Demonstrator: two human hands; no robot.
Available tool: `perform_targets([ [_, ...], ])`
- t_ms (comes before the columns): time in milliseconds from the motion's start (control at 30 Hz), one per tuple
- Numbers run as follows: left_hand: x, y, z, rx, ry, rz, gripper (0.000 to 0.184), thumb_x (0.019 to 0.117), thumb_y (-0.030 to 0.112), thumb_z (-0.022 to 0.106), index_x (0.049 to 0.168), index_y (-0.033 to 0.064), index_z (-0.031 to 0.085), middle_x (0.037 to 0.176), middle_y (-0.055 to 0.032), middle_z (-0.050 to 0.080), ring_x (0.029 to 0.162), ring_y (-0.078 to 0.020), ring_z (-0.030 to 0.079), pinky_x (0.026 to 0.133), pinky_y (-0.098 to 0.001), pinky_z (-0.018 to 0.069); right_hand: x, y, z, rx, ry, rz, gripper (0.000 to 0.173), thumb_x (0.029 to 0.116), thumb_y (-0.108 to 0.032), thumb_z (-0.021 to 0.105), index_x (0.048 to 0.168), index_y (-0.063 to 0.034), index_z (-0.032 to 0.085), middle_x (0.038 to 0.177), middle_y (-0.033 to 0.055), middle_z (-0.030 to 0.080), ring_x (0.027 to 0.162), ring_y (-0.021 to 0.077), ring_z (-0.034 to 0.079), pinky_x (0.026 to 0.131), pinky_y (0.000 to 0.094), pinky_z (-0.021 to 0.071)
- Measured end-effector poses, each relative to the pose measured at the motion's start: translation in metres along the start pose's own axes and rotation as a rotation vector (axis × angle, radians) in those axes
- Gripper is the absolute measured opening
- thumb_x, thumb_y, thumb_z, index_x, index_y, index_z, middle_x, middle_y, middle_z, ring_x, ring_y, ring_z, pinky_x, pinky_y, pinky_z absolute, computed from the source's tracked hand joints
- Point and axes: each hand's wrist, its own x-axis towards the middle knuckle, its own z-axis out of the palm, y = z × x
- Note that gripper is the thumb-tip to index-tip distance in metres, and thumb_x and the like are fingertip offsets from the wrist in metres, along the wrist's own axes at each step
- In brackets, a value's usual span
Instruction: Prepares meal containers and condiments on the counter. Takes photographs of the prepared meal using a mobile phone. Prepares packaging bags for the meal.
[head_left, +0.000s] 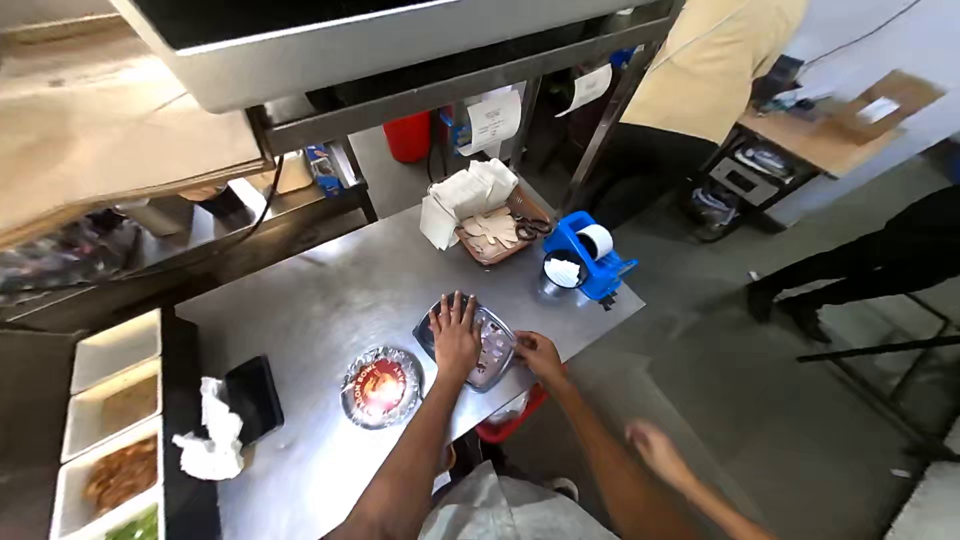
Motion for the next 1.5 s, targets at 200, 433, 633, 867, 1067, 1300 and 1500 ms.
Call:
perform_targets([
  [200, 0.001, 0.021, 0.012, 0.054, 0.184, -0.204, 0.059, 0.107, 0.048, 0.025, 0.161, 0.0274, 0.037, 0.169, -0.012, 0.027, 0.155, -0.0431, 0.019, 0.12, -0.0725, 0.0117, -0.043, 0.017, 0.036, 0.176, 0.121, 0.055, 0.05, 0.085, -0.007, 0.081, 0.126, 0.005, 0.055, 0.098, 0.0196, 0.068, 0.077, 0.0287, 0.072, 0.068, 0.0452, 0.0646],
  [433, 0.006, 0.028, 0.011, 0.023, 0.139, -0.232, 0.072, 0.0961, 0.071, 0.032, 0.158, 0.0362, 0.04, 0.169, -0.011, 0.025, 0.154, -0.0459, 0.02, 0.117, -0.0758, 0.0092, 0.007, 0.018, -0.019, 0.197, 0.084, -0.059, 0.039, 0.0878, -0.01, 0.079, 0.122, 0.0005, 0.062, 0.095, 0.0156, 0.071, 0.074, 0.0268, 0.072, 0.065, 0.0449, 0.0642],
  [633, -0.002, 0.037, 0.024, 0.056, 0.131, -0.274, 0.072, 0.0966, 0.075, 0.024, 0.16, 0.0413, 0.034, 0.172, -0.0064, 0.019, 0.156, -0.0441, 0.013, 0.115, -0.0748, 0.0181, 0.002, -0.066, -0.078, -0.554, -0.053, -0.287, 0.038, 0.0927, -0.023, 0.07, 0.127, -0.0068, 0.07, 0.116, 0.0135, 0.072, 0.109, 0.0267, 0.069, 0.1, 0.0474, 0.0536],
  [867, 0.005, 0.073, 0.031, 0.062, 0.102, -0.412, 0.075, 0.095, 0.078, 0.018, 0.16, 0.0436, 0.031, 0.173, -0.0025, 0.015, 0.157, -0.0403, 0.012, 0.115, -0.0718, 0.0223, 0.126, -0.36, -0.174, 0.015, -0.049, -0.8, 0.071, 0.0986, -0.041, 0.065, 0.157, -0.0098, 0.039, 0.152, 0.0152, 0.05, 0.138, 0.0299, 0.05, 0.11, 0.0531, 0.0457],
  [1067, 0.002, 0.095, 0.035, 0.072, 0.122, -0.514, 0.075, 0.0945, 0.079, 0.017, 0.16, 0.0449, 0.029, 0.173, -0.0012, 0.014, 0.157, -0.0403, 0.012, 0.114, -0.071, 0.0244, 0.158, -0.401, -0.194, 0.164, -0.316, -0.811, 0.024, 0.0963, -0.026, 0.071, 0.095, -0.0019, 0.071, 0.086, 0.0076, 0.069, 0.079, 0.0155, 0.065, 0.076, 0.0384, 0.0569],
  [1300, -0.005, 0.108, 0.038, 0.076, 0.156, -0.589, 0.073, 0.0949, 0.077, 0.02, 0.16, 0.0452, 0.032, 0.172, -0.0019, 0.017, 0.157, -0.0406, 0.013, 0.116, -0.0735, 0.0178, 0.147, -0.387, -0.186, 0.264, -0.302, -0.758, 0.021, 0.097, -0.025, 0.071, 0.093, -0.0045, 0.068, 0.084, 0.0054, 0.068, 0.072, 0.0118, 0.063, 0.064, 0.0294, 0.0537],
  [1500, -0.004, 0.105, 0.041, 0.054, 0.2, -0.57, 0.074, 0.0949, 0.078, 0.018, 0.159, 0.044, 0.034, 0.172, -0.0024, 0.02, 0.157, -0.0424, 0.015, 0.116, -0.0758, 0.0131, 0.14, -0.382, -0.179, 0.261, -0.23, -0.719, 0.021, 0.0976, -0.026, 0.07, 0.096, -0.0057, 0.069, 0.088, 0.0052, 0.069, 0.075, 0.0114, 0.062, 0.063, 0.0281, 0.0512],
])
